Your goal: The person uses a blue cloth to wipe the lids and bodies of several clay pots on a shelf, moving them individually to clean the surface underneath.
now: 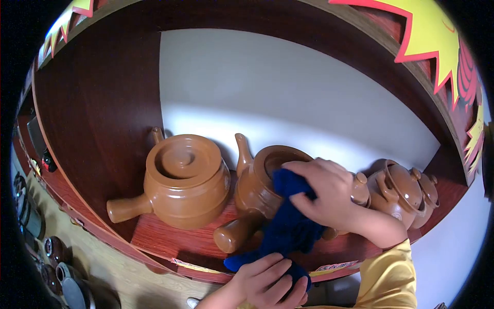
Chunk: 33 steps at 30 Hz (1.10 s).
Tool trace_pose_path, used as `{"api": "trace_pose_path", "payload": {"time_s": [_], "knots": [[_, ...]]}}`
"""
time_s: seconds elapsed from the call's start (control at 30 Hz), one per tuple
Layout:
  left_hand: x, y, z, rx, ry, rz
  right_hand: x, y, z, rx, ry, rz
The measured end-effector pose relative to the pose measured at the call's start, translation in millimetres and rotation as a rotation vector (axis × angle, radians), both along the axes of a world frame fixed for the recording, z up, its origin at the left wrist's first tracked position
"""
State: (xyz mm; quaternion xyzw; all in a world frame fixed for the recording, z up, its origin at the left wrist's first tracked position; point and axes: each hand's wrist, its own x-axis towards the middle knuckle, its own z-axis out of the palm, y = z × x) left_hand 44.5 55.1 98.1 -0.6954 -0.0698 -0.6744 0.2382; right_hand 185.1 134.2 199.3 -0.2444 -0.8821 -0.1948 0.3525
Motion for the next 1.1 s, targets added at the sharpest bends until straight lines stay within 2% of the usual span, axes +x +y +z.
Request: {"api": "trace_pose_path", "payload": {"time_s": [0.1, 0.13, 0.2, 0.23, 0.27, 0.33, 0.4, 0.47, 0.5, 0.53, 0.57, 0.6, 0.67, 0.7, 0.73, 0.8, 0.9, 0.93, 1.0, 1.07, 1.1], "knots": [[1, 2, 3, 0.096, -0.050, -0.041, 29, 0, 6, 0.132, 0.182, 0.128], [2, 2, 1, 0.095, -0.043, -0.045, 44, -4, 1, 0.048, 0.273, 0.082], [6, 2, -2, 0.259, -0.040, -0.065, 77, 0, -3, -0.001, 0.470, 0.244], [9, 3, 2, 0.372, -0.047, -0.090, 90, 0, -2, 0.115, 0.432, 0.040], [9, 2, 6, 0.373, -0.041, -0.103, 102, 1, 0, 0.228, 0.389, -0.166], [1, 0, 12, 0.357, 0.242, -0.135, 120, 6, -1, 0.153, 0.371, -0.222], [-6, 4, 17, 0.378, 0.345, -0.147, 128, -1, 1, 0.106, 0.246, -0.498], [-10, 2, 17, 0.135, 0.567, -0.009, 139, -7, 2, -0.089, 0.109, -0.625], [-14, 4, 22, 0.118, 0.698, 0.143, 147, -4, 2, -0.407, 0.168, -0.561], [-14, 6, 22, 0.124, 0.716, 0.127, 152, -3, 5, -0.724, 0.229, -0.482], [-13, 9, 20, 0.063, 0.758, 0.205, 154, -5, 10, -1.022, 0.334, -0.490], [-12, 10, 21, 0.034, 0.773, 0.227, 158, -3, 8, -1.025, 0.361, -0.493], [-10, 13, 22, -0.022, 0.802, 0.273, 167, 6, -2, -1.171, 0.701, -0.264], [-8, 12, 25, -0.078, 0.758, 0.332, 168, 11, -6, -1.152, 0.819, -0.073], [-7, 11, 28, -0.139, 0.711, 0.389, 162, 11, -5, -1.152, 0.844, -0.073], [-6, 14, 35, -0.221, 0.595, 0.371, 140, 12, 1, -1.210, 1.234, 0.165], [-15, 26, 60, -0.222, 0.317, 0.425, 120, 40, 5, -1.189, 1.195, 0.242], [-17, 28, 84, -0.110, 0.289, 0.513, 112, 52, 4, -1.191, 1.162, 0.242], [-11, 38, 120, -0.084, 0.063, 0.702, 92, 73, -8, -1.192, 1.198, 0.244], [-13, 57, 140, -0.187, -0.012, 0.636, 81, 78, -11, -1.244, 0.940, 0.073], [-15, 65, 139, -0.309, -0.031, 0.576, 70, 90, -25, -1.214, 0.928, 0.023]]}}
